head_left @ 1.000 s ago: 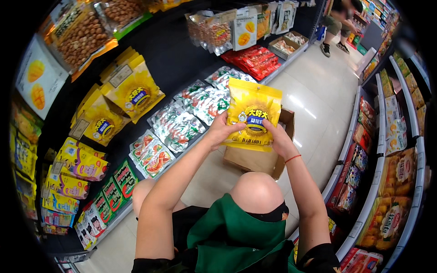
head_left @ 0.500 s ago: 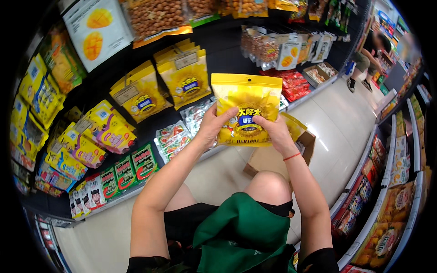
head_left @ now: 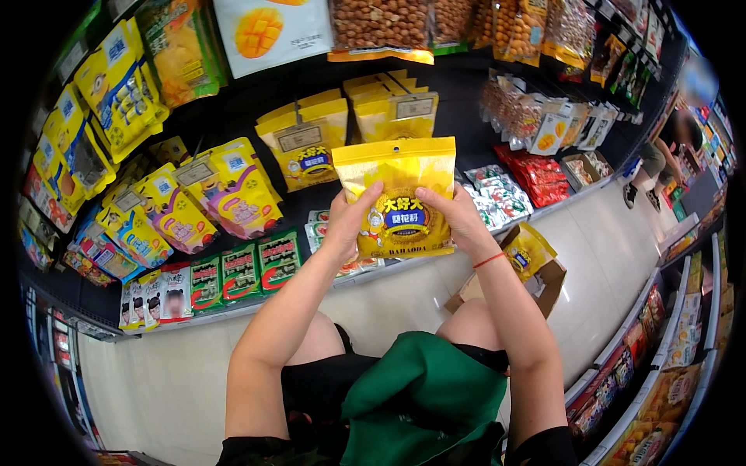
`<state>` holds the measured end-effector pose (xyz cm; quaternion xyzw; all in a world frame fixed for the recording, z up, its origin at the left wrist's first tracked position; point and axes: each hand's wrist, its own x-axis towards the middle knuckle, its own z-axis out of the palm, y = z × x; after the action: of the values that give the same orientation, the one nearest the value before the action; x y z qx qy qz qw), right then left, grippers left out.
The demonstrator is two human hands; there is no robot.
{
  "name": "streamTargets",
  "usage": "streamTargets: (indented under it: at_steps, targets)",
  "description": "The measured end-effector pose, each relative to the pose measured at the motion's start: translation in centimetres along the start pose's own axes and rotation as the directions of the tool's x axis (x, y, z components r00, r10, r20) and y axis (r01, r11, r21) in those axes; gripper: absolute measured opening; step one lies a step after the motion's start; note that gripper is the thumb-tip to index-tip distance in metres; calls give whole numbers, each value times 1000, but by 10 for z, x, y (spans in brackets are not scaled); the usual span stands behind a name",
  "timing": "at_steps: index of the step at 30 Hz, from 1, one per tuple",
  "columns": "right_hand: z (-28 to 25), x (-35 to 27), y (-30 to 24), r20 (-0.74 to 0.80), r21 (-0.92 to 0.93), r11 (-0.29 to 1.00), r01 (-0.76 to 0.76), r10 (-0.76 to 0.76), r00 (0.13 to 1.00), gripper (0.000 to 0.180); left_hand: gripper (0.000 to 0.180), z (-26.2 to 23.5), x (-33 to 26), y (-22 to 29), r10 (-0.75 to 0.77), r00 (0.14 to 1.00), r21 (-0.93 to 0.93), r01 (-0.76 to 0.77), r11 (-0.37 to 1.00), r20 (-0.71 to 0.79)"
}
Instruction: The person takes yellow snack packets from a cardboard box and places them on a store shelf. They arrange the packets in rows, then handle a small transparent bag of nuts, placing it on the shelf as well.
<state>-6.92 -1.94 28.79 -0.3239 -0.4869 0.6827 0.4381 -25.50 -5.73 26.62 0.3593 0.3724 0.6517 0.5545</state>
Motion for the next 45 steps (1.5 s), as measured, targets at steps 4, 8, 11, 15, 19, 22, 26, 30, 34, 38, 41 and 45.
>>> streamTargets:
  at_steps: [4, 8, 11, 15, 19, 22, 26, 30, 34, 38, 41, 45]
  targets:
    - [25, 20, 12, 55, 49, 999, -17, 15, 998, 45, 44, -30, 2, 9, -5, 1000, -20, 5, 1000, -18]
    - [41, 43, 25, 81, 97, 995, -19, 11, 997, 39, 44, -54, 8, 21, -40, 997, 23, 42, 999, -65]
    - [57, 58, 29, 75, 167, 985, -46, 34, 997, 36, 44, -69, 12, 29, -39, 996, 26, 41, 999, -84]
    - [73, 78, 41, 42, 208, 978, -30, 22, 999, 33, 45, -89, 22, 31, -26, 987, 35, 32, 999, -160]
    - [85, 96, 49, 49, 207, 978, -15, 5, 999, 29, 43, -100, 31, 36, 75, 971, 118, -49, 992, -228]
    - [95, 110, 51, 54, 177, 984, -10, 1, 999, 29, 43, -109, 38, 42, 110, 967, 127, -82, 989, -231]
    - [105, 124, 40, 69, 171, 985, 8, -20, 997, 28, 37, -107, 49, 51, 185, 932, 99, -162, 982, -311]
    - [108, 133, 27, 144, 179, 984, 3, -29, 989, 33, 32, -109, 58, 64, 241, 926, 67, -231, 971, -292]
    - [114, 133, 17, 178, 197, 980, 16, -51, 983, 37, 31, -107, 58, 75, 291, 905, 144, -257, 955, -312]
    - [124, 131, 12, 106, 181, 980, 86, -106, 989, 29, 33, -106, 61, 71, 378, 867, 218, -320, 922, -325]
    - [129, 134, 16, 45, 169, 980, 102, -111, 993, 28, 37, -101, 68, 67, 515, 796, 321, -420, 849, -318]
    - [126, 143, 23, 45, 168, 980, 102, -111, 993, 27, 41, -96, 77, 66, 578, 731, 400, -438, 805, -362]
